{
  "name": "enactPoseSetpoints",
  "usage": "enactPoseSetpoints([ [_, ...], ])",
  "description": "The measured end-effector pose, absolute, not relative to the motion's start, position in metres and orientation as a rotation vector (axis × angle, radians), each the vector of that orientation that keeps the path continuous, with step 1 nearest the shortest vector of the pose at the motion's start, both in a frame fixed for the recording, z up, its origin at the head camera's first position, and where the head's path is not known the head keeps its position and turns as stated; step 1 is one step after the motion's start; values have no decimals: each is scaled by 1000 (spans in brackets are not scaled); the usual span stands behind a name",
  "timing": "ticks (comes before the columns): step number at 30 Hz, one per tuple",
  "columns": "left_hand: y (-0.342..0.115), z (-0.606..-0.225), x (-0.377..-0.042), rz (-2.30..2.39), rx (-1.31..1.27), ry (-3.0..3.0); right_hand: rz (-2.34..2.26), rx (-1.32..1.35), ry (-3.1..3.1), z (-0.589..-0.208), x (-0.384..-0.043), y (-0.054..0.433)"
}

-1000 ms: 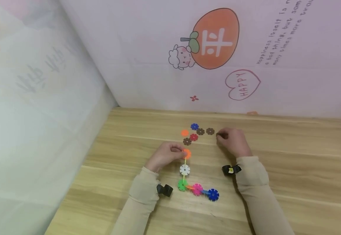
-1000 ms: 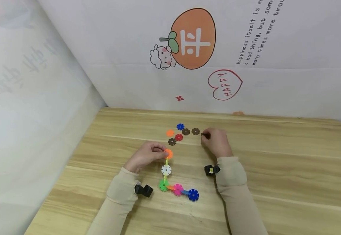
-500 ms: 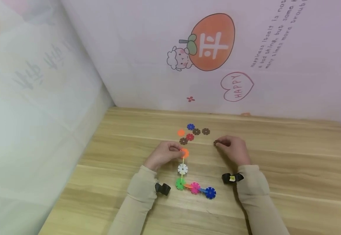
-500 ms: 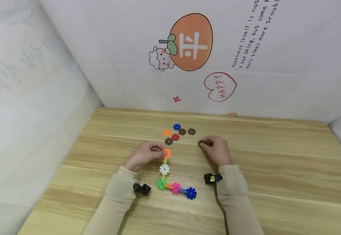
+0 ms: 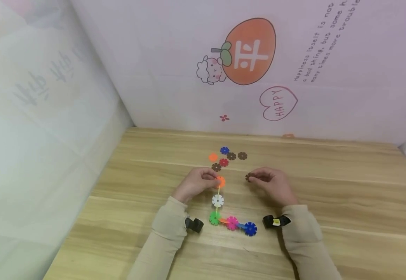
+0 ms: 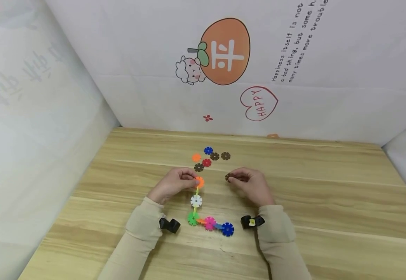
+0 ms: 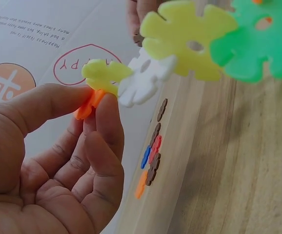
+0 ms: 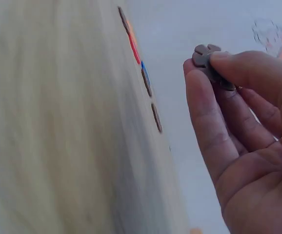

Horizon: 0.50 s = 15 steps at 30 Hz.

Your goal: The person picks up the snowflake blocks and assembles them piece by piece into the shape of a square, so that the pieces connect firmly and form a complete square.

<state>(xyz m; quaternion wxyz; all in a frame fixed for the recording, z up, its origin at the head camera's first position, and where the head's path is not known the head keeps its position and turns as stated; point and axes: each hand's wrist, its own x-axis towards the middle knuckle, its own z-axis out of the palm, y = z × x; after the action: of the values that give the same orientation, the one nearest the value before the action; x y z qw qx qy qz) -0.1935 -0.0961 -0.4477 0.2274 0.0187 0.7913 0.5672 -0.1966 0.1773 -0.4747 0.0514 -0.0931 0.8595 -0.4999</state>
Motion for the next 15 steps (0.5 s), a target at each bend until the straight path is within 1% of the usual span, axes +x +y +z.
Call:
enactPoseSetpoints([
  [7,-96,-448,-192,1560,77,2186,-1622,-517,2544,-472,-188,155],
  [15,-97,-448,-192,1559,121,2180,-1682,-597,2482,-472,-185,140],
])
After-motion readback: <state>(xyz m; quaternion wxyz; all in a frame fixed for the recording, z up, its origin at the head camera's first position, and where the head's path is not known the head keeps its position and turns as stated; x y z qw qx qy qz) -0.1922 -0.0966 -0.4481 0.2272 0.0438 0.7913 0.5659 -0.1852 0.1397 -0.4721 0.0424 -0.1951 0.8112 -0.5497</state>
